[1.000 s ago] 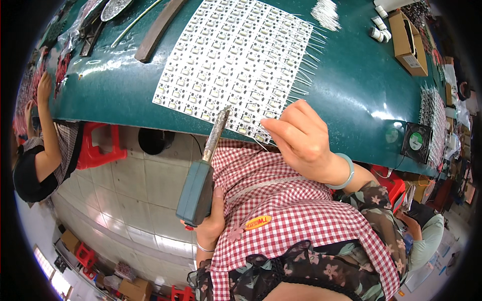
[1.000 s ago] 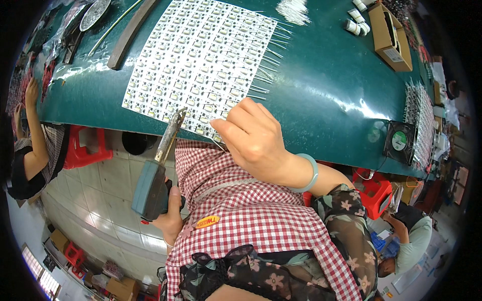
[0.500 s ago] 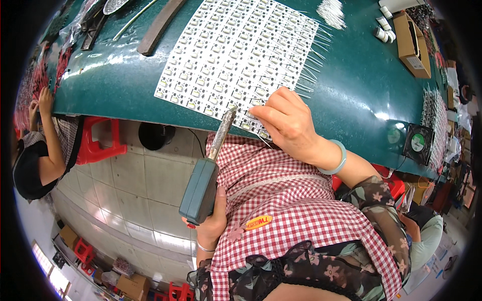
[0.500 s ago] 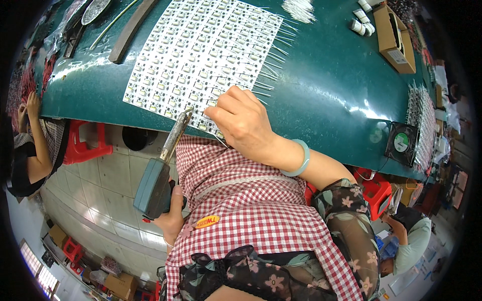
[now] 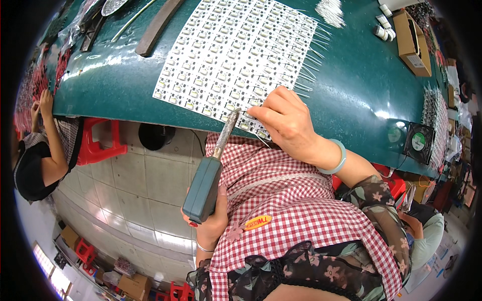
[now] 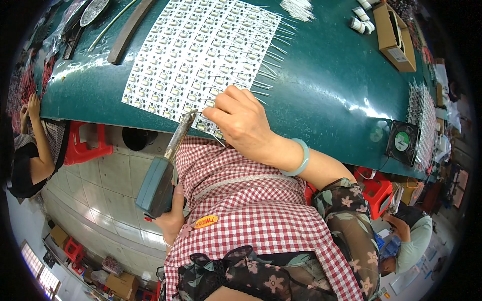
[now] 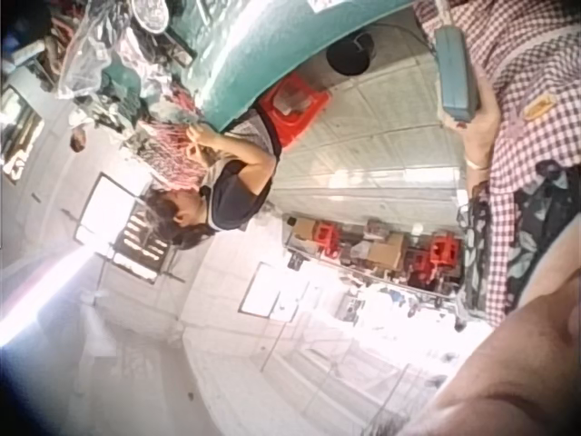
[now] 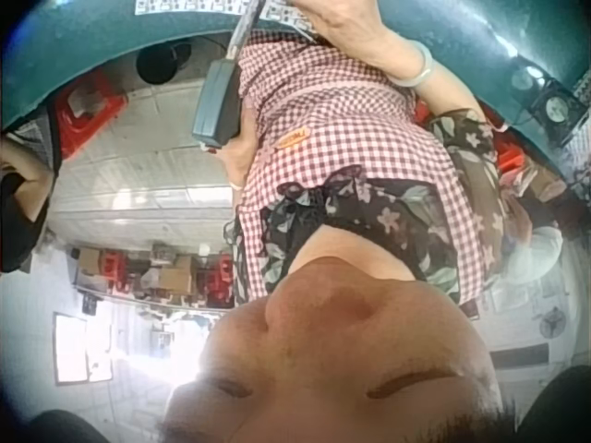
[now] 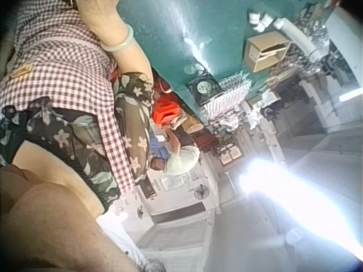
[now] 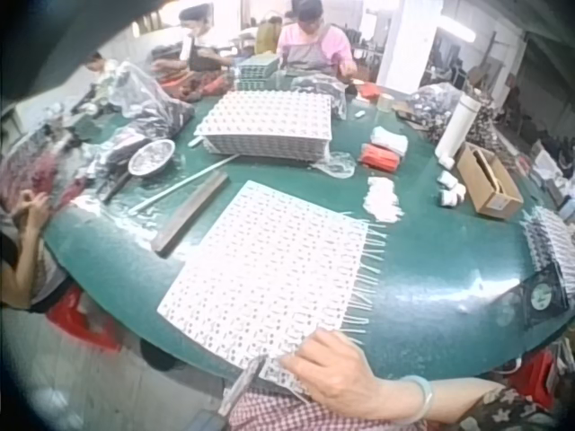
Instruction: The person attaches electronic components and wires to a sheet of LED panels using a soldering iron.
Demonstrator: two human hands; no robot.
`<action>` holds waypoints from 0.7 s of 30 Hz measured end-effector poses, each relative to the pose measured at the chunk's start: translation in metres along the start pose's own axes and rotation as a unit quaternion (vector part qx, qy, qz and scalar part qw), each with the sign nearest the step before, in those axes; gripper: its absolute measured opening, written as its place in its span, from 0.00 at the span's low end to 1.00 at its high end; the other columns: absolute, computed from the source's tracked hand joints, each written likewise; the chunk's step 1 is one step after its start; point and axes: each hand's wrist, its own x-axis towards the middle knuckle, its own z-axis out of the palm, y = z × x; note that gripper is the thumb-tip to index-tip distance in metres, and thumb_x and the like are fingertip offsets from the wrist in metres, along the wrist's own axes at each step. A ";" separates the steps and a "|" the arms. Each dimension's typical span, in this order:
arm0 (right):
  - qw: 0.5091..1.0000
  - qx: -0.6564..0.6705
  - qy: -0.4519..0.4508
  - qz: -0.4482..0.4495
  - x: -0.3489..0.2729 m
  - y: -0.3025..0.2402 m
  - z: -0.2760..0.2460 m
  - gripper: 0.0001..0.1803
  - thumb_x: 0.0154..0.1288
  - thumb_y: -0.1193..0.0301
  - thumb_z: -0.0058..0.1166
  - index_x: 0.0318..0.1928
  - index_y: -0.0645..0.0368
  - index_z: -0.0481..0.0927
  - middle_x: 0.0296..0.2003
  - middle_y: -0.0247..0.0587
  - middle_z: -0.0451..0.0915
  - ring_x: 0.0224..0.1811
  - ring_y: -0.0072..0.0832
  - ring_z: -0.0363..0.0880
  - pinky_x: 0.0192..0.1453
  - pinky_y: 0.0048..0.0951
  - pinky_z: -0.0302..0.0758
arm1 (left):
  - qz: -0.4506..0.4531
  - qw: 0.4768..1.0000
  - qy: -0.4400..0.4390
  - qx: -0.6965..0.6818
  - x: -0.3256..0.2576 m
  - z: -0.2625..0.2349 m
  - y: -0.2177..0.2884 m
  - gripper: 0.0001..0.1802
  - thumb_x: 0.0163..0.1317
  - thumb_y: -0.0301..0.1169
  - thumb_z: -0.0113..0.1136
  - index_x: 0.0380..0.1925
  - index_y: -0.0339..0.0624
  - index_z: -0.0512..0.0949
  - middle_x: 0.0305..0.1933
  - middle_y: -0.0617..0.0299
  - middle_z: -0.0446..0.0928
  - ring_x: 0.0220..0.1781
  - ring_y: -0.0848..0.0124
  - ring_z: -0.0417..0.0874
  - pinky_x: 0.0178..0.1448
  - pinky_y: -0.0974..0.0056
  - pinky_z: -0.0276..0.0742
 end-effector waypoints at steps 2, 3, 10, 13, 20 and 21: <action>1.000 -0.003 0.000 0.001 -0.001 0.000 0.001 0.10 0.50 0.79 0.60 0.35 0.56 0.83 0.27 0.34 0.71 0.35 0.33 0.73 0.40 0.34 0.69 | -0.003 1.000 -0.002 0.002 0.000 -0.001 0.002 0.17 0.59 0.21 0.70 0.48 0.28 0.81 0.45 0.53 0.83 0.45 0.67 0.84 0.50 0.64 0.79; 1.000 -0.003 0.000 0.001 -0.001 0.000 0.001 0.10 0.50 0.79 0.60 0.35 0.56 0.83 0.27 0.34 0.71 0.35 0.33 0.73 0.40 0.34 0.69 | 0.001 1.000 -0.003 0.019 0.000 -0.001 0.002 0.17 0.59 0.21 0.70 0.48 0.28 0.81 0.45 0.53 0.83 0.44 0.67 0.84 0.50 0.64 0.79; 1.000 -0.013 -0.002 -0.003 0.000 0.000 0.002 0.10 0.51 0.78 0.59 0.36 0.56 0.83 0.27 0.34 0.71 0.35 0.33 0.73 0.40 0.34 0.70 | -0.018 0.998 0.037 -0.056 -0.008 0.003 -0.003 0.22 0.59 0.21 0.70 0.53 0.29 0.79 0.47 0.52 0.82 0.45 0.67 0.83 0.49 0.64 0.78; 1.000 -0.018 -0.003 -0.004 -0.001 0.000 0.001 0.10 0.51 0.78 0.58 0.36 0.56 0.83 0.28 0.34 0.71 0.35 0.33 0.73 0.40 0.34 0.70 | -0.053 0.996 0.009 -0.072 -0.010 -0.003 -0.005 0.23 0.58 0.21 0.69 0.54 0.29 0.78 0.49 0.52 0.82 0.47 0.66 0.83 0.52 0.64 0.78; 1.000 -0.025 -0.011 -0.009 -0.001 -0.001 -0.002 0.10 0.51 0.79 0.59 0.36 0.58 0.83 0.28 0.35 0.72 0.36 0.33 0.74 0.39 0.33 0.71 | 0.014 0.999 0.010 -0.045 -0.003 -0.001 0.000 0.24 0.58 0.21 0.69 0.56 0.30 0.78 0.52 0.51 0.81 0.52 0.64 0.83 0.57 0.62 0.78; 1.000 -0.025 -0.011 -0.010 -0.002 -0.001 -0.004 0.10 0.51 0.79 0.59 0.36 0.58 0.83 0.28 0.35 0.72 0.36 0.33 0.74 0.39 0.33 0.71 | 0.012 0.999 0.011 -0.050 -0.004 -0.001 -0.001 0.24 0.59 0.21 0.69 0.56 0.30 0.78 0.52 0.51 0.81 0.52 0.64 0.83 0.57 0.62 0.78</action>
